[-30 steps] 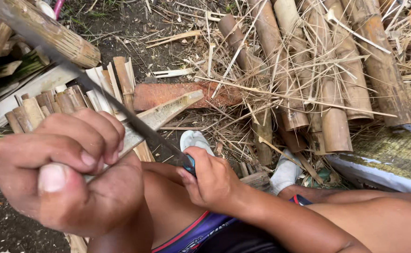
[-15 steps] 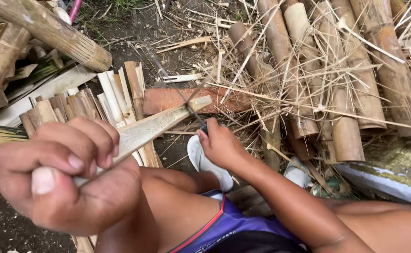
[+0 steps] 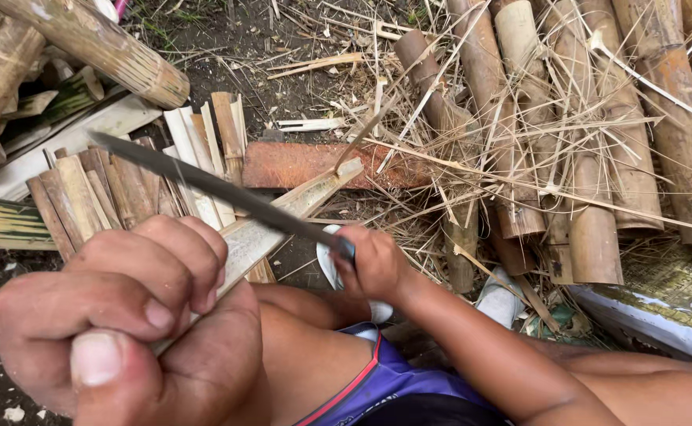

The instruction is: The person sits on a low stool outdoors and uses a knife to shave thin strips of bamboo. They repeatedly pick up bamboo pieces, shave them against a brick, and place the finished pieces into a pile.

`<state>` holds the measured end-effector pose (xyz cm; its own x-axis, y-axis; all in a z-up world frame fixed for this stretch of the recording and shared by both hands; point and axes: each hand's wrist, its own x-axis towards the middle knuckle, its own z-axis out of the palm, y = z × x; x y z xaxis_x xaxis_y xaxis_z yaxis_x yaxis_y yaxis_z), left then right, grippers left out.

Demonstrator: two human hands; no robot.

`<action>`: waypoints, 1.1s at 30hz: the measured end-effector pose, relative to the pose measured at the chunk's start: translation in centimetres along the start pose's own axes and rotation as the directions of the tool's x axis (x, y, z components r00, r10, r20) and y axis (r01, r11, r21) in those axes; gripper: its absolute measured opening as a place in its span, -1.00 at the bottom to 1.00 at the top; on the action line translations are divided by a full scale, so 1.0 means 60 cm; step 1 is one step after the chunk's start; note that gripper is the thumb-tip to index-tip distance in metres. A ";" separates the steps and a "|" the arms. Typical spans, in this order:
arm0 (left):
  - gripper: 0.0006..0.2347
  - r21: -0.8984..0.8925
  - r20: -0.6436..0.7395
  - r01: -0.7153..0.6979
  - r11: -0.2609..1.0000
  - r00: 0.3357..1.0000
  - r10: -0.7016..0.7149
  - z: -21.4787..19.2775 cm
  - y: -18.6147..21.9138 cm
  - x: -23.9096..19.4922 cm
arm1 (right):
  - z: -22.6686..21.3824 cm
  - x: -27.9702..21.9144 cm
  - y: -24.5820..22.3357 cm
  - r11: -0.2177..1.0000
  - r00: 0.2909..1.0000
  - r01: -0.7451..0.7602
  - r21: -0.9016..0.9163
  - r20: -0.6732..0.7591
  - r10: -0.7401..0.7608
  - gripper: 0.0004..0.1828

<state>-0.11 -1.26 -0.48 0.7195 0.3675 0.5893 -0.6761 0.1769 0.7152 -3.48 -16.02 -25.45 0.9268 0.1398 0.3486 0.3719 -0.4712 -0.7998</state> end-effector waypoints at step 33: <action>-0.60 -0.020 0.145 -0.027 0.999 0.989 0.030 -0.013 -0.059 0.048 | -0.046 -0.055 -0.032 0.728 0.721 -0.679 -0.101 0.097 0.686 -0.65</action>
<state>4.21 -0.14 -1.59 0.7145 0.2360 0.6587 -0.6985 0.1850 0.6913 -7.42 -17.97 -23.71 0.9285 -0.1376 -0.3448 -0.3636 -0.5257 -0.7691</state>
